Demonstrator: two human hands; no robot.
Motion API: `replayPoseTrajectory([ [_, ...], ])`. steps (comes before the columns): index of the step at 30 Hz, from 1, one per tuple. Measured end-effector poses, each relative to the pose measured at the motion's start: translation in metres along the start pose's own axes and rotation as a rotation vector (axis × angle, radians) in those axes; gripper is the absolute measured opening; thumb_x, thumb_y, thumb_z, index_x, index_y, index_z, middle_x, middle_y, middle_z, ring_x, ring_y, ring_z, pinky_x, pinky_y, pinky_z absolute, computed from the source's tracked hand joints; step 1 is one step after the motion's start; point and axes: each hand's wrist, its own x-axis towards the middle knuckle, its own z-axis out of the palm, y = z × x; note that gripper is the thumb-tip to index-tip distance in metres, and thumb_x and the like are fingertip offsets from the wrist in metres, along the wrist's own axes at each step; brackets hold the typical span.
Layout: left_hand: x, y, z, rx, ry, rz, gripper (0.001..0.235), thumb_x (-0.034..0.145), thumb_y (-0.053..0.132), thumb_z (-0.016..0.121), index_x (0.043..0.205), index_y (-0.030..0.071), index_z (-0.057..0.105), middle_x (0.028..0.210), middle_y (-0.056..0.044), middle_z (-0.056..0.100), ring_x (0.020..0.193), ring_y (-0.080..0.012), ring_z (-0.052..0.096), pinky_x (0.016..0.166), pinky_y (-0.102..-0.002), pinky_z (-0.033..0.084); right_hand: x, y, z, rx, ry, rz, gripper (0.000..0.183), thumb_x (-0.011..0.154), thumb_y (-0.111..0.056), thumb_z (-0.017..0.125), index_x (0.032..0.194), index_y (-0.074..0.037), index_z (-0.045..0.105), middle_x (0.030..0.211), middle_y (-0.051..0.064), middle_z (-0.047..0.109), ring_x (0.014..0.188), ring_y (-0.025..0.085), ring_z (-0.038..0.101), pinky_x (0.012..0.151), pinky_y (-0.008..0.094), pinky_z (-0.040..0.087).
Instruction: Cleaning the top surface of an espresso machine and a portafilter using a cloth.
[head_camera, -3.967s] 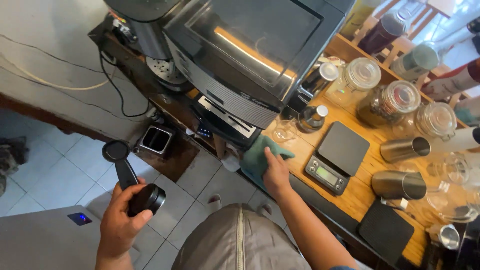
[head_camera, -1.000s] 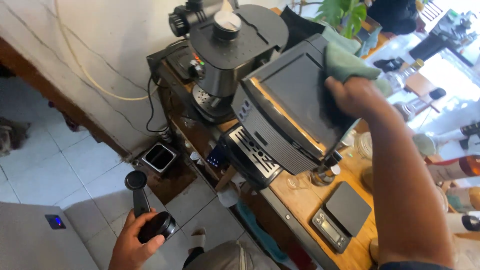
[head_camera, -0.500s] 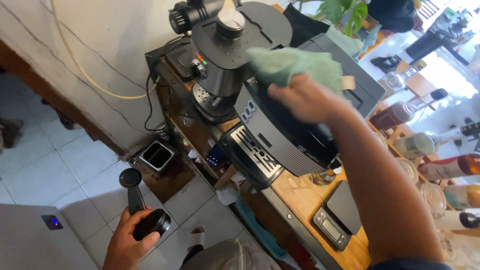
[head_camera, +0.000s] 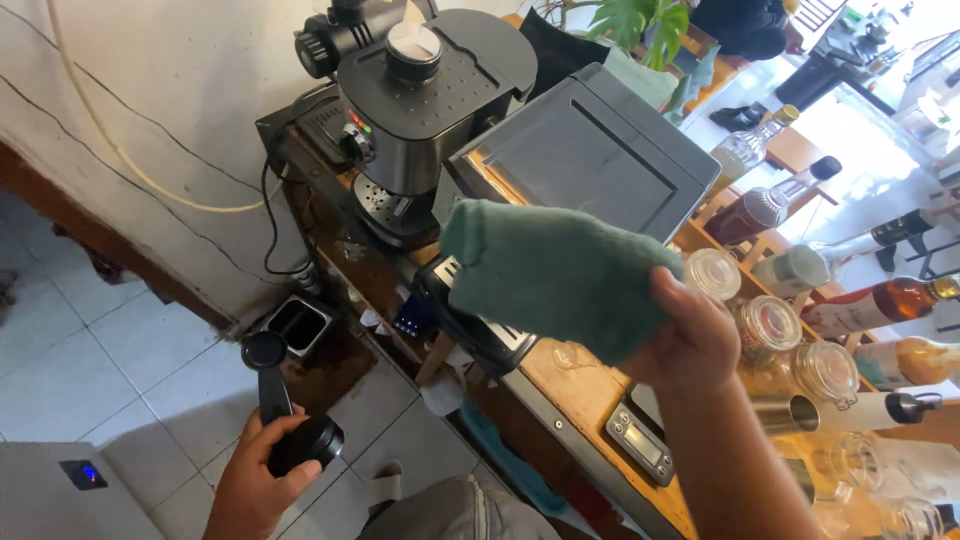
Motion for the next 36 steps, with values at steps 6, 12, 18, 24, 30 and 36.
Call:
replayPoseTrajectory([
  [6,-0.005,-0.012,0.004,-0.024,0.036,0.133,0.052,0.071,0.016,0.077,0.123,0.010,0.074,0.138,-0.001,0.058,0.126,-0.0199,0.061,0.110,-0.038,0.048,-0.027,0.026,0.000,0.136,-0.081,-0.218,0.055,0.115,-0.019,0.034,0.159,0.013,0.029,0.159,0.032,0.042,0.150,0.046,0.041,0.127,0.069,0.028],
  [12,-0.016,-0.015,-0.002,0.040,0.011,0.022,0.070,0.068,0.033,0.070,0.135,0.015,0.066,0.145,-0.002,0.053,0.135,-0.0249,0.054,0.118,-0.045,0.041,-0.045,0.044,-0.011,0.174,-0.098,-0.266,0.048,0.115,-0.019,0.030,0.139,0.016,0.053,0.130,0.030,0.069,0.123,0.041,0.066,0.110,0.059,0.046],
  [18,-0.014,-0.022,0.002,0.072,0.030,0.011,0.074,0.069,0.035,0.073,0.140,0.017,0.061,0.152,-0.001,0.050,0.139,-0.0244,0.052,0.122,-0.044,0.039,-0.037,0.048,0.003,0.148,-0.007,-0.253,0.042,0.111,-0.015,0.048,0.144,0.010,0.055,0.142,0.024,0.064,0.132,0.039,0.061,0.117,0.057,0.042],
  [24,-0.018,-0.041,0.017,-0.443,-0.051,0.362,0.058,0.063,-0.001,0.064,0.121,0.000,0.070,0.144,-0.011,0.058,0.134,-0.0262,0.059,0.109,-0.044,0.052,-0.042,0.078,0.007,0.160,0.021,-0.066,0.049,0.099,-0.002,0.068,0.143,0.009,0.048,0.135,0.026,0.062,0.124,0.040,0.062,0.110,0.057,0.050],
  [30,-0.073,0.051,0.026,-0.898,-0.391,0.969,0.071,0.095,0.066,0.078,0.111,-0.003,0.070,0.115,-0.019,0.061,0.132,-0.0315,0.050,0.120,-0.067,0.033,-0.044,0.124,0.004,0.023,0.140,0.078,0.047,0.088,-0.008,0.075,0.128,0.008,0.056,0.115,0.021,0.071,0.103,0.034,0.071,0.091,0.045,0.059],
  [36,-0.086,0.090,0.037,-1.051,-0.723,0.952,0.063,0.093,0.064,0.077,0.113,0.005,0.067,0.122,-0.021,0.052,0.089,-0.0216,0.059,0.081,-0.036,0.037,-0.046,0.156,-0.004,0.051,0.208,0.164,0.036,0.089,-0.006,0.072,0.118,0.012,0.062,0.112,0.023,0.072,0.103,0.037,0.071,0.092,0.051,0.059],
])
